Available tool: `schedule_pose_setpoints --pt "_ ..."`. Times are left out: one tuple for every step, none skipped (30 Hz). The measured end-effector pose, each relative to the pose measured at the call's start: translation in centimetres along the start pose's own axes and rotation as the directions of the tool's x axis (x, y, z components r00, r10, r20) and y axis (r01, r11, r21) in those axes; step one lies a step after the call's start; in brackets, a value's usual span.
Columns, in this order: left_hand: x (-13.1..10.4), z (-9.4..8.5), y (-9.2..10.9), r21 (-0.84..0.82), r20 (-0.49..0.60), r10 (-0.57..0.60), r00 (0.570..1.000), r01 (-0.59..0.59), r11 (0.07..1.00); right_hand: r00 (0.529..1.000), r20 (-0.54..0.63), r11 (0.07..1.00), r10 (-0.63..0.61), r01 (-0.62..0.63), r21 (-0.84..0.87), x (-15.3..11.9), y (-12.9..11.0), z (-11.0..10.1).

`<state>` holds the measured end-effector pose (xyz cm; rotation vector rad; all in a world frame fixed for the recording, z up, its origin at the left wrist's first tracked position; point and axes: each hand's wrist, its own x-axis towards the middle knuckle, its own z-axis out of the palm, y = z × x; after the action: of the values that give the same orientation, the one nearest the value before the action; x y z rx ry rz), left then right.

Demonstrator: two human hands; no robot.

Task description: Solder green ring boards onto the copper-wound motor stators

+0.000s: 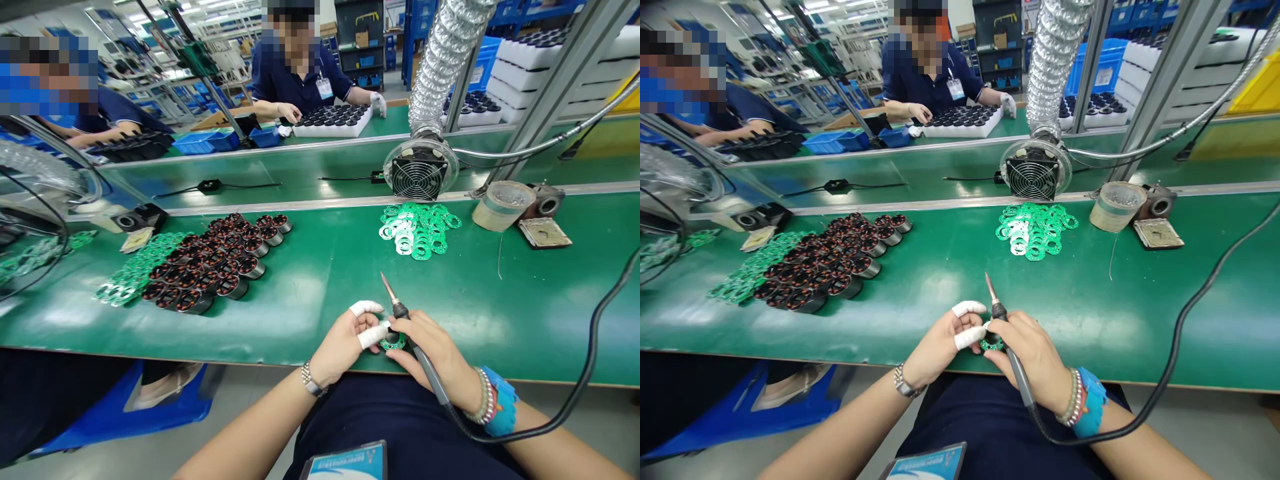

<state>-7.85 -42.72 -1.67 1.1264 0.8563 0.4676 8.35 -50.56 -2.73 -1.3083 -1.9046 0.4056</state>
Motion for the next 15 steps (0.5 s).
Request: schedule_pose_setpoints --pt "-0.1 -0.2 0.0 -0.032 0.018 -0.017 1.000 0.017 0.999 1.000 0.003 1.000 0.003 -0.003 0.000 0.0 0.0 0.0" --pt "-0.1 -0.4 0.0 -0.051 0.029 -0.029 0.999 0.031 0.998 1.000 0.004 1.000 0.006 -0.006 -0.003 0.0 0.0 0.0" --pt "-0.1 -0.5 0.0 -0.056 0.032 -0.040 0.999 0.042 0.998 1.000 0.005 1.000 0.008 -0.008 -0.007 0.0 0.0 0.0" --pt "0.0 -0.5 0.1 -0.049 0.029 -0.050 0.998 0.051 0.998 1.000 0.004 1.000 0.010 -0.010 -0.010 -0.1 0.0 0.0" --pt "0.1 -0.4 0.1 -0.030 0.023 -0.059 0.998 0.060 0.998 1.000 0.000 1.000 0.010 -0.010 -0.014 -0.1 0.0 0.0" --pt "0.2 -0.2 0.1 -0.004 0.013 -0.065 0.998 0.065 0.998 1.000 -0.003 1.000 0.008 -0.008 -0.017 -0.1 0.0 0.0" --pt "0.4 0.1 0.1 0.027 -0.001 -0.065 0.998 0.065 0.998 1.000 -0.005 1.000 0.005 -0.005 -0.020 -0.1 0.0 0.1" --pt "0.5 0.3 0.1 0.058 -0.015 -0.056 0.998 0.057 0.997 1.000 -0.005 1.000 0.003 -0.003 -0.023 -0.1 -0.1 0.1" --pt "0.6 0.4 0.1 0.084 -0.020 -0.043 0.999 0.045 0.995 1.000 -0.002 1.000 0.003 -0.003 -0.024 0.0 -0.1 0.1" --pt "0.6 0.4 0.2 0.100 -0.014 -0.035 0.999 0.036 0.994 1.000 0.003 1.000 0.004 -0.004 -0.023 0.0 -0.1 0.0" --pt "0.6 0.3 0.2 0.107 0.003 -0.033 0.999 0.032 0.994 1.000 0.005 1.000 0.005 -0.005 -0.018 0.0 -0.1 -0.1" --pt "0.5 0.0 0.2 0.109 0.022 -0.032 0.999 0.030 0.994 1.000 0.004 1.000 0.008 -0.008 -0.007 0.0 -0.1 -0.2" --pt "0.4 -0.5 0.2 0.111 0.036 -0.026 0.999 0.022 0.994 1.000 0.000 1.000 0.015 -0.015 0.009 0.0 0.0 -0.5" --pt "0.1 -0.9 0.3 0.125 0.049 -0.012 0.999 0.006 0.992 1.000 -0.009 0.999 0.024 -0.024 0.027 0.0 0.1 -0.8" --pt "-0.2 -1.4 0.3 0.160 0.066 0.010 0.998 -0.020 0.987 0.999 -0.026 0.999 0.036 -0.035 0.042 0.0 0.2 -1.2"
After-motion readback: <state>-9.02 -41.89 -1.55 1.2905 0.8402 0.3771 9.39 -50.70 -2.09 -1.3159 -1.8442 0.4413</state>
